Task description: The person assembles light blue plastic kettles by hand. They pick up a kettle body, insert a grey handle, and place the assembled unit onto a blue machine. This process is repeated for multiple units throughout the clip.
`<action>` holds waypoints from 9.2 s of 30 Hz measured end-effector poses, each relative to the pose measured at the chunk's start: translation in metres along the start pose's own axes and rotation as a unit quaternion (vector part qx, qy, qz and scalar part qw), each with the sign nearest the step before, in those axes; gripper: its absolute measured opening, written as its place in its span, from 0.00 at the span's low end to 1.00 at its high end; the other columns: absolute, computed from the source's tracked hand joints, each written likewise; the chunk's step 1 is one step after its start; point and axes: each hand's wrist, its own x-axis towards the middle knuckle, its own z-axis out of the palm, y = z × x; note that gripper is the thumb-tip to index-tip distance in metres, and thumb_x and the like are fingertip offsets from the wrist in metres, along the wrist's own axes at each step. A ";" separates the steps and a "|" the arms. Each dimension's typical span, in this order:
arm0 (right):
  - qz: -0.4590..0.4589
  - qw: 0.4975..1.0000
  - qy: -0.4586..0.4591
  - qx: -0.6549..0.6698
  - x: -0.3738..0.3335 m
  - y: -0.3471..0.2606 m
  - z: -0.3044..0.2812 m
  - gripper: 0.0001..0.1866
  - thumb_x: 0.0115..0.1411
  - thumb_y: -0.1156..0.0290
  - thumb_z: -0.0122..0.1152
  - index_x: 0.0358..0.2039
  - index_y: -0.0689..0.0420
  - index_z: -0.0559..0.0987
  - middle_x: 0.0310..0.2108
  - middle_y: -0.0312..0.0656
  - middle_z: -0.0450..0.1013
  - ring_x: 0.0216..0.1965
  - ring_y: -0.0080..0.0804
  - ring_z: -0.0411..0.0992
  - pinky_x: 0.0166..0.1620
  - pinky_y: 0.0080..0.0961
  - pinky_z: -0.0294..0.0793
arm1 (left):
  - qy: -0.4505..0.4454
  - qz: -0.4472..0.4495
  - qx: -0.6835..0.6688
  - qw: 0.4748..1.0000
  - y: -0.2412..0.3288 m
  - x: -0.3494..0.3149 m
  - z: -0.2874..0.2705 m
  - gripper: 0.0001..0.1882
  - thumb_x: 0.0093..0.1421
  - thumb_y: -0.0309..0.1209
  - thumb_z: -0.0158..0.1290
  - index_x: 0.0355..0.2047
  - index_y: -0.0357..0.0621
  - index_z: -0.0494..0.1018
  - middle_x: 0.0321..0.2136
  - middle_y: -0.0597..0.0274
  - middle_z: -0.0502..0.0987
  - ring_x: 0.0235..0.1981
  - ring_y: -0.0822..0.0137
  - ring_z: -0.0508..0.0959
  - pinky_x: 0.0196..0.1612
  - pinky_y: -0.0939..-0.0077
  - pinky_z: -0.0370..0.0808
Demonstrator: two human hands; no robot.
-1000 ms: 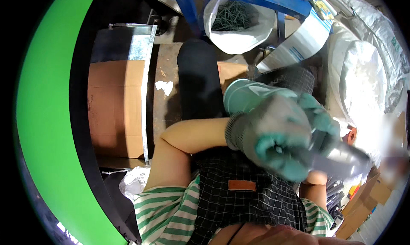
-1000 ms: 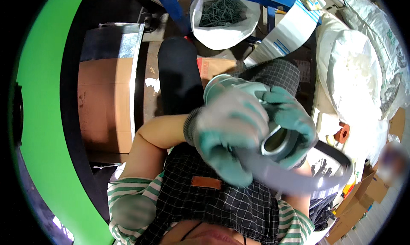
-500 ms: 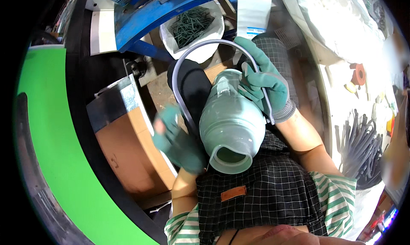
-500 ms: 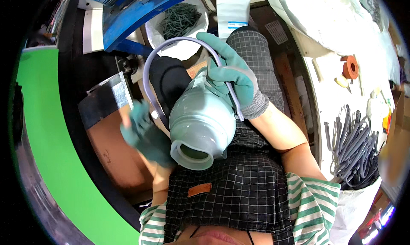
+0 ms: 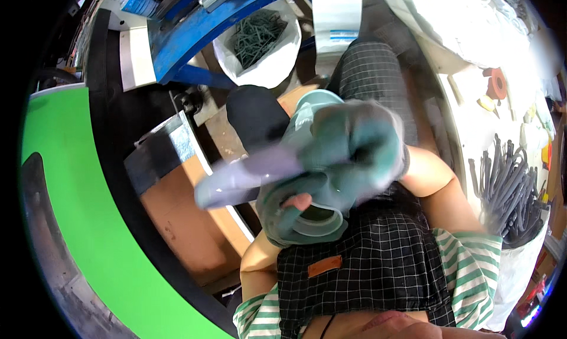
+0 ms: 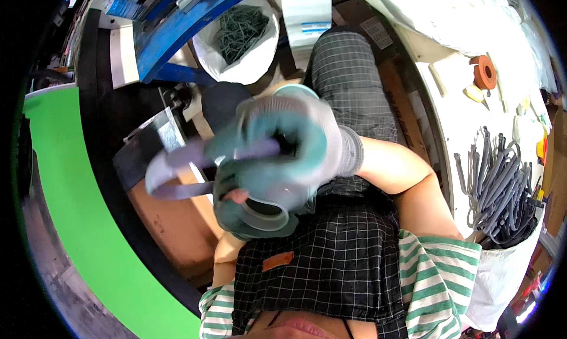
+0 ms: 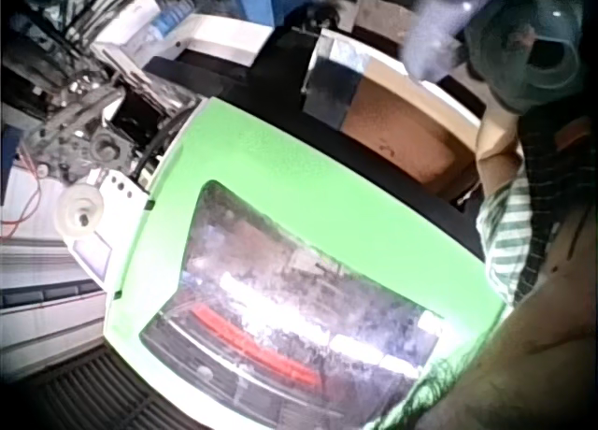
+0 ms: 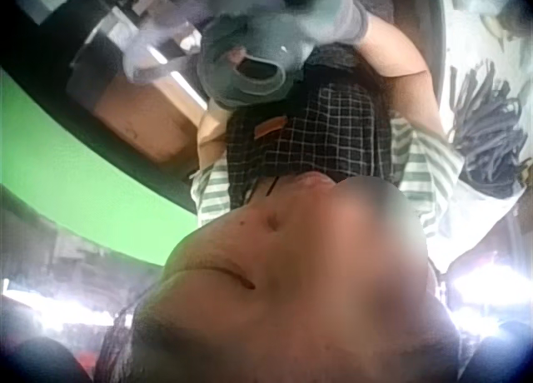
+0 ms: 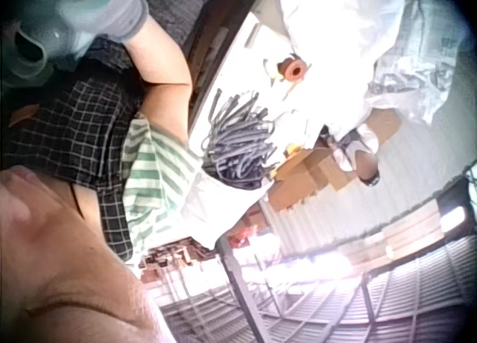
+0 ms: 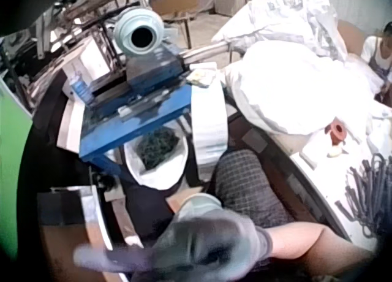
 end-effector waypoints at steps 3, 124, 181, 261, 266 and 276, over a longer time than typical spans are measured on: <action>0.056 0.981 0.017 0.185 0.005 -0.002 -0.005 0.23 0.58 0.73 0.68 0.54 0.63 0.76 0.39 0.40 0.76 0.35 0.22 0.74 0.39 0.23 0.78 | -0.003 0.008 -0.009 1.000 -0.002 0.008 -0.001 0.30 0.67 0.34 0.59 0.67 0.49 0.62 0.62 0.51 0.74 0.63 0.48 0.73 0.67 0.45 0.70; 0.198 0.663 -0.170 -0.702 -0.104 0.053 -0.105 0.25 0.66 0.64 0.61 0.62 0.57 0.77 0.64 0.54 0.69 0.66 0.56 0.64 0.70 0.51 0.59 | 0.416 -0.671 0.347 0.507 -0.225 -0.485 -0.068 0.42 0.53 0.46 0.64 0.64 0.35 0.68 0.58 0.44 0.74 0.59 0.48 0.74 0.63 0.54 0.70; 0.072 0.949 -0.011 -0.307 -0.039 0.042 -0.002 0.40 0.49 0.49 0.74 0.61 0.53 0.75 0.59 0.48 0.73 0.62 0.49 0.71 0.66 0.50 0.66 | -0.065 -0.123 0.317 0.938 -0.042 0.067 0.025 0.11 0.57 0.38 0.62 0.35 0.46 0.80 0.33 0.56 0.82 0.39 0.51 0.81 0.52 0.51 0.75; -0.018 0.949 -0.013 -0.316 0.067 0.114 -0.033 0.36 0.49 0.57 0.79 0.59 0.46 0.78 0.65 0.45 0.68 0.70 0.55 0.62 0.71 0.52 0.61 | 0.168 0.062 0.396 0.900 -0.130 0.119 -0.013 0.60 0.54 0.64 0.66 0.73 0.42 0.48 0.65 0.40 0.65 0.62 0.41 0.68 0.68 0.29 0.57; -0.046 0.943 0.006 -0.330 0.062 0.116 -0.034 0.37 0.48 0.54 0.80 0.59 0.46 0.77 0.64 0.44 0.69 0.70 0.54 0.62 0.71 0.53 0.60 | 0.159 0.072 0.333 0.926 -0.133 0.124 -0.008 0.62 0.55 0.61 0.68 0.74 0.40 0.46 0.66 0.37 0.64 0.63 0.38 0.68 0.69 0.34 0.58; -0.028 0.935 0.023 -0.354 0.066 0.130 -0.029 0.38 0.46 0.61 0.82 0.59 0.50 0.77 0.64 0.47 0.69 0.69 0.55 0.63 0.69 0.53 0.64 | 0.121 0.071 0.319 0.937 -0.123 0.109 -0.001 0.57 0.53 0.57 0.69 0.73 0.45 0.52 0.57 0.53 0.75 0.58 0.50 0.72 0.69 0.32 0.52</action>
